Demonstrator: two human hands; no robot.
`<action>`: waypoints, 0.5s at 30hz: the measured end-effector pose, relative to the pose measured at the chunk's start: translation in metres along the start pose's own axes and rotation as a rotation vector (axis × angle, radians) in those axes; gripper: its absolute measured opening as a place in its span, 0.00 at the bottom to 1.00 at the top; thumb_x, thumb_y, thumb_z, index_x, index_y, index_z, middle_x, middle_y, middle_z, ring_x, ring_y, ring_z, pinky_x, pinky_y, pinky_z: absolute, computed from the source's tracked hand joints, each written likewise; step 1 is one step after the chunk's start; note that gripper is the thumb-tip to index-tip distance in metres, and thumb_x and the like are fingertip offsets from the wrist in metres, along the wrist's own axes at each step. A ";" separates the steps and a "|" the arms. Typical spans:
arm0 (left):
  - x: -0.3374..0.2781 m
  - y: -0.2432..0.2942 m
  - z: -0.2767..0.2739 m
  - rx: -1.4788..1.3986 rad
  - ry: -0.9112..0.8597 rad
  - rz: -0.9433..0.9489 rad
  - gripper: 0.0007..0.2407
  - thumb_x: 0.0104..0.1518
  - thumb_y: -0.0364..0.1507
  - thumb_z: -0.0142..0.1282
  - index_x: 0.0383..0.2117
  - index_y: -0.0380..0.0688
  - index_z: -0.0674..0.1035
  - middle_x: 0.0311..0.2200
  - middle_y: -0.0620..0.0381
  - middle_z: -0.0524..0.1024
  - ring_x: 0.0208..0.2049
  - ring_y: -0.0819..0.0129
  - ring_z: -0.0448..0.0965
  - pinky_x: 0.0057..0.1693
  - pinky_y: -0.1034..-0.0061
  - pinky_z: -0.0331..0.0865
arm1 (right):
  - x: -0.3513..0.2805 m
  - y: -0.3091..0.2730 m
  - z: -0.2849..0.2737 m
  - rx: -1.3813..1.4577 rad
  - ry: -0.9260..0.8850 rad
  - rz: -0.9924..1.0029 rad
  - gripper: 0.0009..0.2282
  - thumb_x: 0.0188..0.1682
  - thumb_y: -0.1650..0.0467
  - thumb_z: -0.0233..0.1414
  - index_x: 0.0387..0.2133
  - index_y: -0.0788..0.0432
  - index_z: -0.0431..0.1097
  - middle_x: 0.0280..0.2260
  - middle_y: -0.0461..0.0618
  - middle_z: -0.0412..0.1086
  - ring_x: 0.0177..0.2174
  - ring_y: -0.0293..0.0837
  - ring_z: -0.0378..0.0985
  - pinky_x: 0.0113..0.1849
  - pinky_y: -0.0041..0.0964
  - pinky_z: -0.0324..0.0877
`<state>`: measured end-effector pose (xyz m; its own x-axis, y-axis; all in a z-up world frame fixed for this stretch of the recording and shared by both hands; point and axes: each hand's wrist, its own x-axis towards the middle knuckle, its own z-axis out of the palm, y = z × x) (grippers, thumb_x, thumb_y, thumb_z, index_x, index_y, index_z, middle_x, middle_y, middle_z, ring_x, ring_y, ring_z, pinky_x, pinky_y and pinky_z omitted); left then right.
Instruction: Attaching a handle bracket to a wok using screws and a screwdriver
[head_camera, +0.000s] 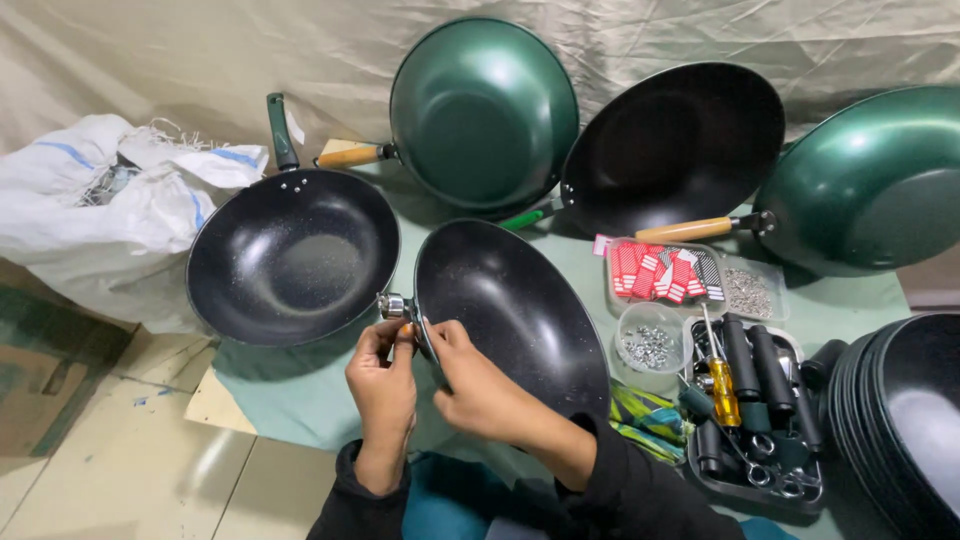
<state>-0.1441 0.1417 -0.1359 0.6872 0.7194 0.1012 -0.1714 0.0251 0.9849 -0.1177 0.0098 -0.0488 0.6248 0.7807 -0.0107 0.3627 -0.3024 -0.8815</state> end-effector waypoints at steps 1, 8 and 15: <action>-0.002 -0.019 -0.011 0.007 0.008 -0.009 0.02 0.59 0.21 0.58 0.36 0.39 0.81 0.34 0.56 0.81 0.40 0.73 0.80 0.51 0.79 0.76 | 0.001 0.006 0.013 0.007 -0.011 0.005 0.33 0.36 0.80 0.41 0.63 0.64 0.52 0.50 0.60 0.56 0.51 0.57 0.67 0.54 0.42 0.62; -0.009 -0.105 -0.062 -0.237 0.055 -0.241 0.03 0.61 0.20 0.56 0.31 0.43 0.76 0.29 0.56 0.78 0.33 0.74 0.78 0.42 0.80 0.74 | 0.018 0.046 0.086 -0.244 -0.061 0.147 0.37 0.41 0.79 0.45 0.68 0.71 0.38 0.53 0.66 0.51 0.43 0.71 0.68 0.41 0.60 0.68; -0.011 -0.140 -0.083 -0.128 0.046 -0.275 0.03 0.61 0.21 0.57 0.33 0.45 0.79 0.32 0.62 0.79 0.36 0.79 0.76 0.48 0.83 0.70 | 0.031 0.086 0.133 -0.476 -0.047 0.178 0.38 0.41 0.77 0.51 0.67 0.74 0.41 0.49 0.66 0.53 0.40 0.70 0.69 0.37 0.66 0.69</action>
<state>-0.1863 0.1884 -0.2869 0.6877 0.7044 -0.1758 -0.0729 0.3080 0.9486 -0.1594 0.0807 -0.1884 0.6778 0.7147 -0.1723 0.5352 -0.6403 -0.5510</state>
